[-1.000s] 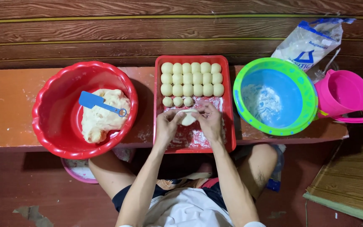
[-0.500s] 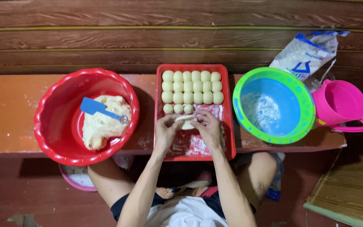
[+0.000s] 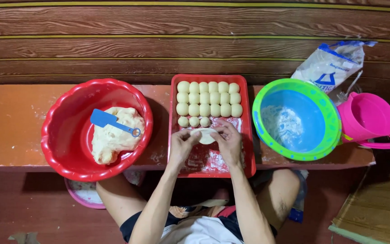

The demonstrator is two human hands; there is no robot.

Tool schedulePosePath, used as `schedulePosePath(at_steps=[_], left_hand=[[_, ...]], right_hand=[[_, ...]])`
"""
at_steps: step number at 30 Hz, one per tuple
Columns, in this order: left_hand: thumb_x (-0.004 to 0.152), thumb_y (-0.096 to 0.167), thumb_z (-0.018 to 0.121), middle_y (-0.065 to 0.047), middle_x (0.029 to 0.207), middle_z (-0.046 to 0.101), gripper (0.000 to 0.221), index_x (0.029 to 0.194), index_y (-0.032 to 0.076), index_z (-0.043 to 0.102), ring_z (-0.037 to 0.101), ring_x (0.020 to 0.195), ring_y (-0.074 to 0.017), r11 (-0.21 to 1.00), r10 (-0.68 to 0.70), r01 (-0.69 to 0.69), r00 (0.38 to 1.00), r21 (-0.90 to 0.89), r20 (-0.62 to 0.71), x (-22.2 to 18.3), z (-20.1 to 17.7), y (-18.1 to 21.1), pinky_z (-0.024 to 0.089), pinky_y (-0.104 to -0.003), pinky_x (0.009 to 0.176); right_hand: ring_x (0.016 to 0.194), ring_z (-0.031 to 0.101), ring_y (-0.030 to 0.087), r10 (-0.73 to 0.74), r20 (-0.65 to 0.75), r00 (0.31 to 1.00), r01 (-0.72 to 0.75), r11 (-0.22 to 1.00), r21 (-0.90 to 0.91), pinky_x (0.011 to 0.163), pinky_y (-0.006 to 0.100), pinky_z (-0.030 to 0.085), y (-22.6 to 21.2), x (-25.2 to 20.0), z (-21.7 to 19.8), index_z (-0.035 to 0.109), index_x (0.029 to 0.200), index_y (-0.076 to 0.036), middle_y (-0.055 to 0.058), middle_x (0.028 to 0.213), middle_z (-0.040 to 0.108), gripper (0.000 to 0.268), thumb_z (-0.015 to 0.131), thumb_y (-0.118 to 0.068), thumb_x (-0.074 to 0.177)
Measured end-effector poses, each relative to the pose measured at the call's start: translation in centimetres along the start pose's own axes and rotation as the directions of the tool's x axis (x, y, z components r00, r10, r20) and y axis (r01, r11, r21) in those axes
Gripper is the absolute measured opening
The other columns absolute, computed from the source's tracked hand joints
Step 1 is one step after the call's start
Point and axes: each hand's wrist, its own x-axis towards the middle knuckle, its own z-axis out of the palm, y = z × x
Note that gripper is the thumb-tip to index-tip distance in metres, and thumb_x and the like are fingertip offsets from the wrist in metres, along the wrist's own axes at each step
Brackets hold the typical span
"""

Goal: Shaping small pieces of dough into uniform balls and arranging them in a tray.

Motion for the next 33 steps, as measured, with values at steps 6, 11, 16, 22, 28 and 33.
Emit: schedulePosePath(at_steps=[6, 11, 16, 22, 28, 33], left_hand=[[0.086, 0.020, 0.083, -0.008, 0.065, 0.071, 0.012, 0.088, 0.008, 0.082, 0.061, 0.063, -0.0107, 0.997, 0.056, -0.057, 0.998, 0.053, 0.028, 0.1, 0.5, -0.3, 0.053, -0.028, 0.058], [0.079, 0.013, 0.087, -0.013, 0.072, 0.075, 0.009, 0.085, 0.007, 0.082, 0.066, 0.064, -0.0120, 0.996, 0.026, -0.033, 0.996, 0.089, 0.080, 0.6, 0.5, -1.3, 0.055, -0.028, 0.059], [0.082, 0.017, 0.087, -0.010, 0.075, 0.076, 0.014, 0.092, 0.008, 0.082, 0.067, 0.066, -0.0103, 1.000, 0.012, -0.014, 0.998, 0.027, 0.070, 0.6, 0.3, -1.4, 0.056, -0.025, 0.063], [0.075, 0.008, 0.089, -0.010, 0.076, 0.074, 0.029, 0.102, 0.004, 0.081, 0.062, 0.068, -0.0101, 0.999, 0.037, -0.036, 0.998, -0.011, 0.041, -0.4, 0.6, 0.3, 0.054, -0.024, 0.062], [0.077, 0.010, 0.090, -0.016, 0.080, 0.074, 0.028, 0.104, 0.007, 0.082, 0.063, 0.074, -0.0150, 0.997, 0.072, -0.073, 0.996, 0.014, 0.053, 0.7, 0.4, -2.0, 0.057, -0.030, 0.065], [0.079, 0.017, 0.090, -0.011, 0.075, 0.075, 0.020, 0.097, 0.008, 0.083, 0.065, 0.067, -0.0107, 0.995, 0.069, -0.074, 0.995, 0.061, 0.069, 0.4, 0.1, -1.1, 0.057, -0.026, 0.055]], right_hand=[[0.084, 0.068, 0.008, 0.044, 0.035, 0.998, -0.044, 0.999, 0.005, 0.083, 0.020, 0.058, 1.0, 0.5, 0.1, 0.070, 0.124, -0.009, 0.007, 0.090, 0.077, 0.049, 0.084, -0.001, 0.078], [0.088, 0.072, 0.020, -0.053, 0.055, 0.997, 0.053, 0.999, -0.005, 0.081, 0.031, 0.060, -0.7, 0.5, 0.0, 0.070, 0.124, -0.007, 0.014, 0.093, 0.077, 0.044, 0.079, 0.005, 0.082], [0.089, 0.067, 0.012, -0.030, 0.005, 1.000, 0.030, 0.998, 0.053, 0.085, 0.027, 0.058, -1.3, -0.1, 0.1, 0.068, 0.125, -0.004, 0.011, 0.094, 0.078, 0.046, 0.081, 0.000, 0.082], [0.092, 0.069, 0.016, -0.117, 0.003, 0.993, 0.117, 0.993, 0.011, 0.089, 0.031, 0.057, -1.5, 0.0, 0.4, 0.065, 0.132, -0.004, 0.014, 0.096, 0.078, 0.050, 0.079, -0.002, 0.085], [0.093, 0.070, 0.009, -0.090, -0.028, 0.996, 0.090, 0.996, 0.004, 0.088, 0.024, 0.055, 0.2, 0.4, 0.3, 0.071, 0.122, -0.005, 0.010, 0.099, 0.079, 0.037, 0.078, -0.002, 0.086], [0.098, 0.072, 0.030, -0.041, 0.088, 0.995, 0.037, 0.998, 0.041, 0.092, 0.040, 0.058, 1.5, 0.6, 0.4, 0.060, 0.135, 0.002, 0.022, 0.102, 0.075, 0.055, 0.077, 0.009, 0.083]])
